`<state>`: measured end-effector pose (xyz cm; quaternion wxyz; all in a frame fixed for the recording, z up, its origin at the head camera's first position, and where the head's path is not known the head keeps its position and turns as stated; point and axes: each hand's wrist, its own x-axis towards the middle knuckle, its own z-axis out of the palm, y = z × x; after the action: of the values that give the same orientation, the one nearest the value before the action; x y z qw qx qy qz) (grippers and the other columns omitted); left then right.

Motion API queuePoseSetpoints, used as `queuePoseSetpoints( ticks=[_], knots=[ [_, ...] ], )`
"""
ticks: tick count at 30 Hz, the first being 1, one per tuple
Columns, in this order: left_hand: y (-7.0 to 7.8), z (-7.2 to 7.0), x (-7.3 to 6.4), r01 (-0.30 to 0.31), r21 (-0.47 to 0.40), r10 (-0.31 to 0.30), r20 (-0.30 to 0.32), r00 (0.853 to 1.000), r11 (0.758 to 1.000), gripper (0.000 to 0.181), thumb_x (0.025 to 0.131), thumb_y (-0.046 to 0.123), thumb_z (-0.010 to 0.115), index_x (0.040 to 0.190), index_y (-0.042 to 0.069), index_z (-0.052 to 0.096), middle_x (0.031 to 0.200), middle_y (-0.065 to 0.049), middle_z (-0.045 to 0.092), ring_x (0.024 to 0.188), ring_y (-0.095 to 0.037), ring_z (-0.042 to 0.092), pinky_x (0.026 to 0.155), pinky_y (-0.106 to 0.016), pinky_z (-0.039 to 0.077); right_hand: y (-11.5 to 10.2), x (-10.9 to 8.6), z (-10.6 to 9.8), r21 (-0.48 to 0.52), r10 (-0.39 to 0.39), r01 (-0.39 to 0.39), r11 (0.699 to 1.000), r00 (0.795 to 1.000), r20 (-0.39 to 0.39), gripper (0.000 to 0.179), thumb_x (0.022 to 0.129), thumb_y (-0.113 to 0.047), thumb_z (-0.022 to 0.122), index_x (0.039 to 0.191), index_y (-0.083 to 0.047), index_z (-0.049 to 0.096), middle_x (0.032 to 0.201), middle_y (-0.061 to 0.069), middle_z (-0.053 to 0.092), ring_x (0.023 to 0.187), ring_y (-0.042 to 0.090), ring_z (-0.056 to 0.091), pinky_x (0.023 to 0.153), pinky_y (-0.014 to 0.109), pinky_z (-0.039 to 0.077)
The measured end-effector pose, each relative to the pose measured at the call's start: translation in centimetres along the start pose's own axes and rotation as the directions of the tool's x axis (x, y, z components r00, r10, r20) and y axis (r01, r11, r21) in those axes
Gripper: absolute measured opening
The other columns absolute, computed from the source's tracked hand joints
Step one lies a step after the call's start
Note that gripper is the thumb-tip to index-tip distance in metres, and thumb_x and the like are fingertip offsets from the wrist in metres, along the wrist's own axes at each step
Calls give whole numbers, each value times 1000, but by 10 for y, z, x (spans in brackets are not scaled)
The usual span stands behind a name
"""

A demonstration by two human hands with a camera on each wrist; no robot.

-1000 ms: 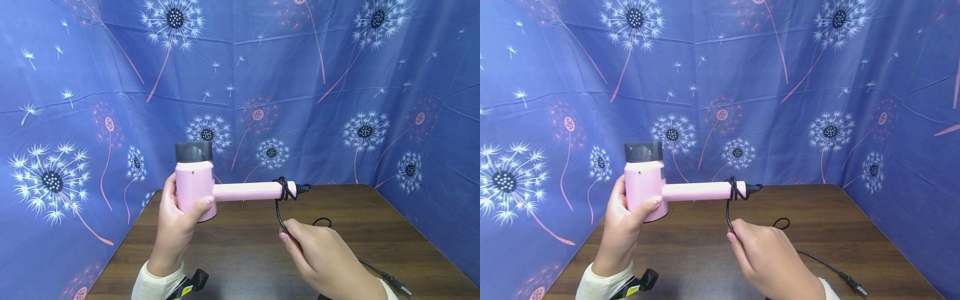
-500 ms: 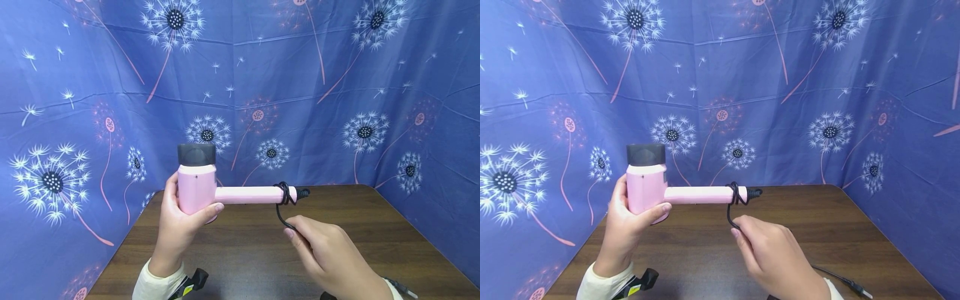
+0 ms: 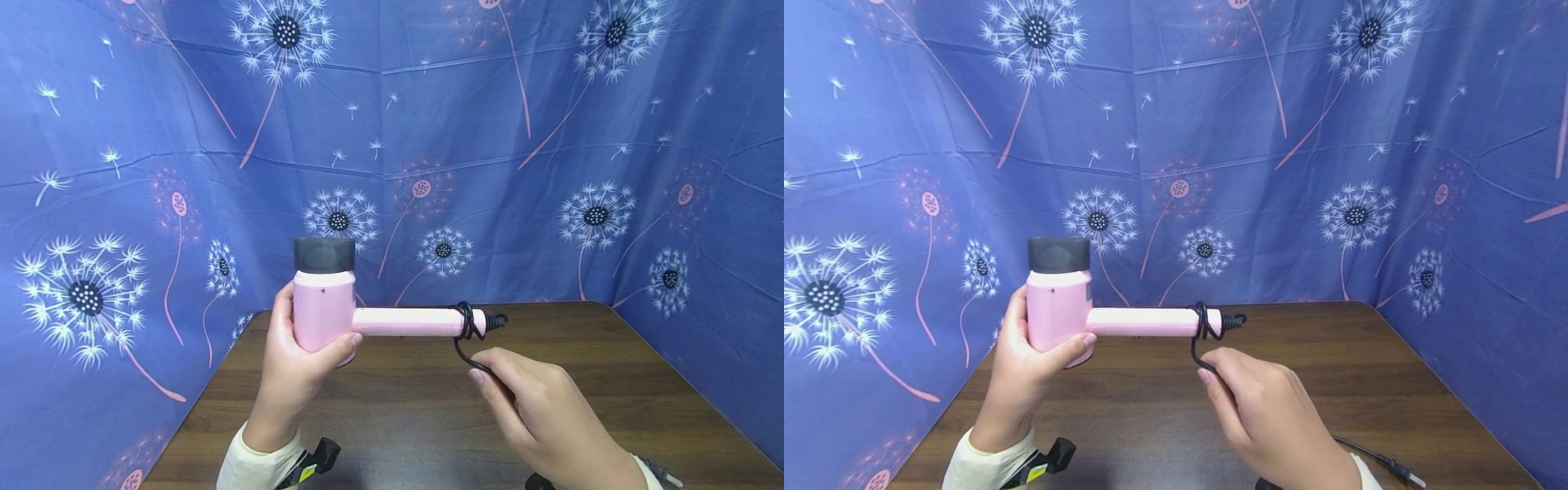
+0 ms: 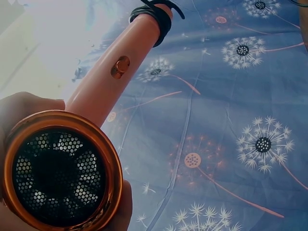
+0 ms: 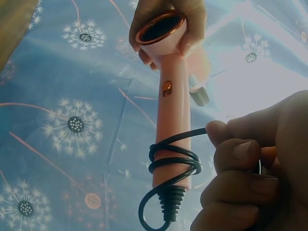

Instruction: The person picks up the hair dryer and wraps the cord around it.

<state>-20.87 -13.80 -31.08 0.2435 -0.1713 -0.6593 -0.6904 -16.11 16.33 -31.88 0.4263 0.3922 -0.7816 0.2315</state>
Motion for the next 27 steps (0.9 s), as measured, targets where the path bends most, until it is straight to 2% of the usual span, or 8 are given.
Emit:
queuePoseSetpoints(
  ticks=[4, 9, 12, 15, 22, 27],
  knots=[
    [-1, -1, 0, 0, 65, 0, 4, 1000, 998, 99, 68, -2, 92, 148, 30, 44, 123, -7, 64, 101, -32, 66, 77, -40, 62, 1, -1, 0, -7, 2, -2, 1000, 1000, 4, 9, 99, -10, 65, 104, -17, 68, 81, -17, 54, 67, -7, 44, 61, 8, 38],
    [-3, -3, 0, -14, 132, 8, 42, 999, 991, 101, 67, 3, 94, 150, 31, 42, 121, -5, 63, 100, -30, 64, 77, -39, 61, 1, -2, -2, -17, 50, -49, 999, 998, 42, 22, 93, -3, 70, 109, -18, 69, 81, -17, 54, 67, -6, 44, 61, 8, 38],
    [-4, -3, 0, -16, 142, 6, 70, 998, 990, 102, 68, 4, 95, 150, 31, 42, 120, -6, 61, 100, -31, 63, 74, -41, 62, 2, -2, -3, -27, 82, -81, 996, 995, 55, 26, 90, -2, 72, 109, -19, 70, 82, -17, 54, 65, -6, 43, 60, 7, 36],
    [-5, -3, 1, -10, 148, -3, 90, 996, 989, 102, 68, 5, 95, 151, 30, 42, 119, -8, 60, 99, -32, 62, 71, -42, 63, 3, -2, -3, -34, 90, -89, 995, 995, 38, 24, 91, -4, 74, 108, -20, 70, 83, -18, 55, 65, -6, 41, 60, 8, 35],
    [-4, -3, 0, 3, 126, -20, 129, 991, 992, 103, 67, 3, 94, 151, 30, 42, 119, -10, 59, 98, -35, 63, 67, -45, 64, 10, 2, -4, -13, 51, -51, 999, 998, -35, 13, 94, -12, 73, 105, -19, 72, 87, -19, 58, 66, -9, 39, 59, 7, 33],
    [-2, -4, 0, -2, 145, -18, 137, 990, 989, 103, 67, 3, 94, 152, 31, 42, 118, -10, 60, 98, -34, 63, 69, -44, 63, 14, 3, -5, -4, 45, -46, 999, 997, -57, 8, 95, -16, 74, 103, -18, 72, 84, -19, 55, 66, -10, 39, 57, 5, 32]
  ],
)
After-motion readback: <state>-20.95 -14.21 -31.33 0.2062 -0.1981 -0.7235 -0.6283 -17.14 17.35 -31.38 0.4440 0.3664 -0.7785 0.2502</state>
